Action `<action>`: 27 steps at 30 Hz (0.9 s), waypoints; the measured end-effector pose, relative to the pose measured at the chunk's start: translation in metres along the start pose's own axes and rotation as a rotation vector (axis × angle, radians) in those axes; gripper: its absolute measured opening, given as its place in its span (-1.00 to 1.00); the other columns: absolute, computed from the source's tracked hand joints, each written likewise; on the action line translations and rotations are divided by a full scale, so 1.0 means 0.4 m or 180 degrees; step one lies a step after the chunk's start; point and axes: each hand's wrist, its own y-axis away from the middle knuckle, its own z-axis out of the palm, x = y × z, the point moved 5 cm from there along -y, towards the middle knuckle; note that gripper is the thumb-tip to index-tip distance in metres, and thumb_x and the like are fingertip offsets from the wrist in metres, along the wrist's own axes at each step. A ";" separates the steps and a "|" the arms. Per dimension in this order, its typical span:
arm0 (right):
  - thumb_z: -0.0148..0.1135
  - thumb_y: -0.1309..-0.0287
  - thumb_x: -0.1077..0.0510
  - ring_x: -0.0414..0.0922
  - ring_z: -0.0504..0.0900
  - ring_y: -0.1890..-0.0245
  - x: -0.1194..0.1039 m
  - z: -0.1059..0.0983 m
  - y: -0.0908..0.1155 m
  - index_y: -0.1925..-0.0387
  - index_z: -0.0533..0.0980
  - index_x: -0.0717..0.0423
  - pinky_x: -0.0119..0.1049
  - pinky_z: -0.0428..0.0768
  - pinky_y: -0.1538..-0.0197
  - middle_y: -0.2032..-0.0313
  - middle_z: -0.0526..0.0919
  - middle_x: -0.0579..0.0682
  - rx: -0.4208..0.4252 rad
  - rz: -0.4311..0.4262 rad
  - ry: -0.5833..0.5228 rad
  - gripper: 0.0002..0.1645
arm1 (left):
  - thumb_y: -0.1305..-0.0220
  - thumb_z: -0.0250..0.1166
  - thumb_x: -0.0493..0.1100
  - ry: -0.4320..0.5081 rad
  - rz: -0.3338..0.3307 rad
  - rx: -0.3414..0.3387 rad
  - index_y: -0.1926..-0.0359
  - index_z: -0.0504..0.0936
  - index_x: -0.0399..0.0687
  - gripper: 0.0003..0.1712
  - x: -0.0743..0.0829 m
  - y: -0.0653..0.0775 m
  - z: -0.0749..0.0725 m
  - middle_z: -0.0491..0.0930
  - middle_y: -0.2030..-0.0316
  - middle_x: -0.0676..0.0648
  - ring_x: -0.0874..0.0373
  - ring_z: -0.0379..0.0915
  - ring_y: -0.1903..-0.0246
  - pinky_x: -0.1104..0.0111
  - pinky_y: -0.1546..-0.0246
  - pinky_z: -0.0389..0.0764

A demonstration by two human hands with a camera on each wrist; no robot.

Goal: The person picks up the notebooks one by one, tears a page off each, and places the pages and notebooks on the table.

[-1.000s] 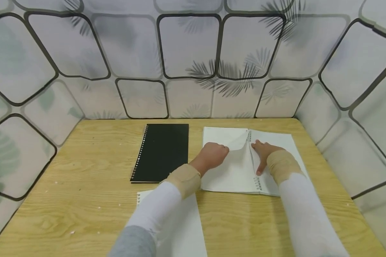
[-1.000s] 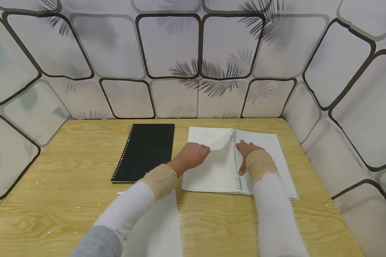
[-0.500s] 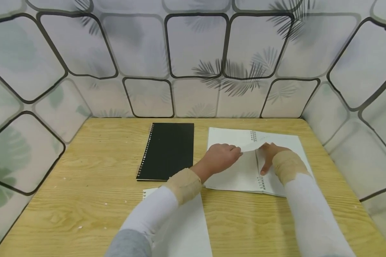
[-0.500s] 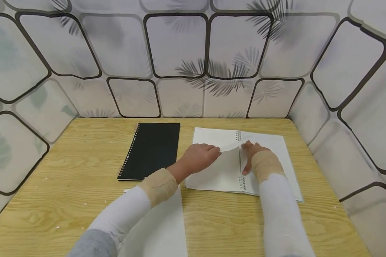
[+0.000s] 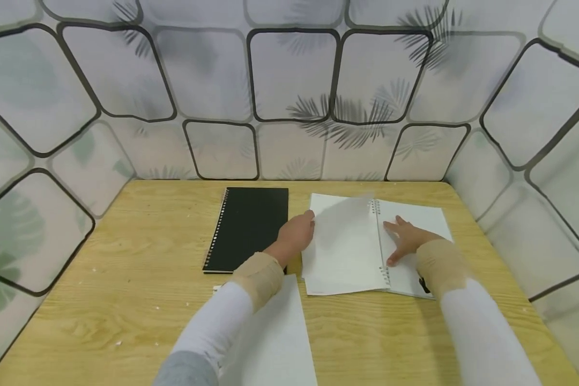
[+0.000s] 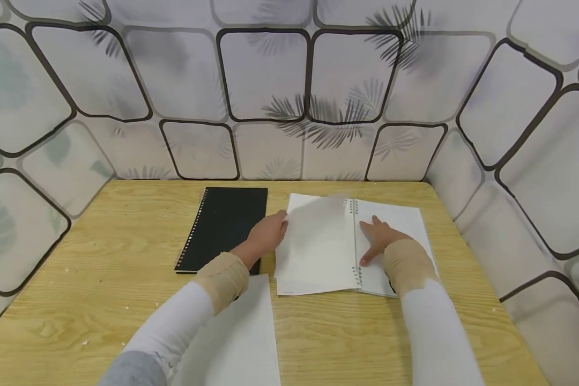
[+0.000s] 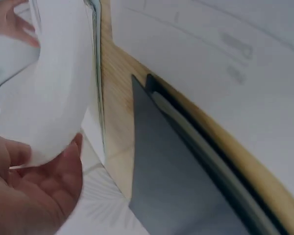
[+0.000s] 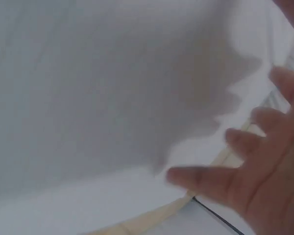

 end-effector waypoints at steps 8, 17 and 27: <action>0.51 0.72 -0.38 0.63 -0.28 -0.24 -0.003 0.036 0.020 -0.44 -0.22 0.02 0.52 -0.05 -0.13 -0.35 -0.39 0.50 -0.0161 0.0201 0.0271 0.68 | -0.32 0.10 0.04 -0.0242 0.0575 -0.0420 0.09 0.45 -0.08 -0.69 -0.013 0.008 0.005 0.58 0.29 -0.03 0.21 0.43 0.40 0.42 0.40 0.41; 0.52 0.59 -0.32 0.62 -0.28 -0.24 -0.019 0.034 0.031 -0.43 -0.21 0.05 0.57 -0.04 -0.08 -0.34 -0.40 0.51 -0.0143 0.0136 0.0251 0.60 | -0.34 0.08 -0.06 -0.1014 0.1598 0.0419 0.36 0.43 -0.03 -0.82 0.033 0.117 -0.041 0.28 0.76 0.10 0.29 0.10 0.73 0.49 0.67 0.16; 0.57 0.59 -0.17 0.56 -0.35 -0.28 -0.002 0.033 0.050 -0.42 -0.14 0.12 0.49 -0.21 -0.18 -0.36 -0.38 0.45 -0.0112 0.0220 0.0053 0.55 | -0.27 0.17 -0.12 -0.1111 0.2637 0.1426 0.47 0.32 -0.01 -0.77 0.111 0.262 -0.070 0.09 0.81 0.14 0.35 -0.14 0.74 0.55 0.69 -0.12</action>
